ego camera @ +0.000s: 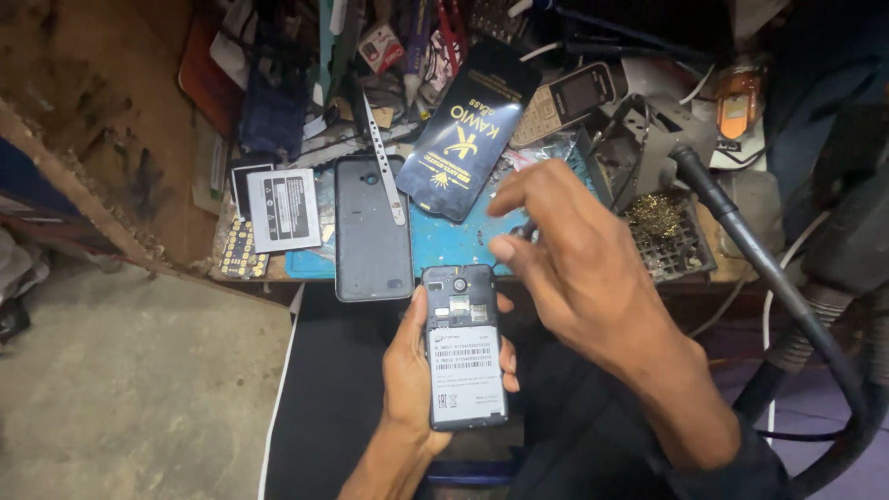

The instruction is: The person reassembles a smartphone by aligning the motherboard and battery into the chassis, then attaching the back cover and securing it with screws. The person uses a screwdriver to tighten screws around the back cover and camera area.

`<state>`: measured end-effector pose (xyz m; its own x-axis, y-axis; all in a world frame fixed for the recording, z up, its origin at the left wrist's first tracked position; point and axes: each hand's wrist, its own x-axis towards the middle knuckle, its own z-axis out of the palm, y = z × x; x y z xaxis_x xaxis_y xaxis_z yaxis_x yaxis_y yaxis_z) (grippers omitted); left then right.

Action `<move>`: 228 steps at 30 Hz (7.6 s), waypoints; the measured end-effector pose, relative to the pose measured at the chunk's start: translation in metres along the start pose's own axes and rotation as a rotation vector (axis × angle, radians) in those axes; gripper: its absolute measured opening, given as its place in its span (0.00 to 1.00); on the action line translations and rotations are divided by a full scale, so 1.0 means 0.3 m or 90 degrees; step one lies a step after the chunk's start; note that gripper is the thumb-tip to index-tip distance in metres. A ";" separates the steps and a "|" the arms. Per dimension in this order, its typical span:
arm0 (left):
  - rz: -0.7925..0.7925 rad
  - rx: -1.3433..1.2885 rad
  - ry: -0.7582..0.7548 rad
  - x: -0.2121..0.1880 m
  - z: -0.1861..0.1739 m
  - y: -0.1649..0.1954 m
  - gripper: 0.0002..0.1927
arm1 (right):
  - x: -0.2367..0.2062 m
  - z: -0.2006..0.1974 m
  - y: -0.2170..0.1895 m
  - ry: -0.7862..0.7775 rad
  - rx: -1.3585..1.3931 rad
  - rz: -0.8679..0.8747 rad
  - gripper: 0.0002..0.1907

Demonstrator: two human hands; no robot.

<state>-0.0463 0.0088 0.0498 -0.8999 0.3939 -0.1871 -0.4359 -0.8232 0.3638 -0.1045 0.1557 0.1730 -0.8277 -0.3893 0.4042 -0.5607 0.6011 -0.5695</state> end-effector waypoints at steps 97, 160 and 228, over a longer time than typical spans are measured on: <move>0.002 0.030 0.070 0.016 0.009 0.011 0.38 | 0.013 -0.044 0.024 -0.145 0.156 0.061 0.12; 0.005 0.025 0.109 -0.015 0.035 0.007 0.37 | -0.042 -0.001 0.002 -0.007 0.180 0.192 0.11; 0.000 0.080 0.091 -0.009 0.054 0.002 0.38 | -0.023 -0.038 0.018 -0.038 0.053 0.051 0.13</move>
<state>-0.0442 0.0137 0.0654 -0.8928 0.3248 -0.3122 -0.4425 -0.7621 0.4727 -0.1016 0.1695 0.1754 -0.8686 -0.3840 0.3133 -0.4902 0.5731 -0.6567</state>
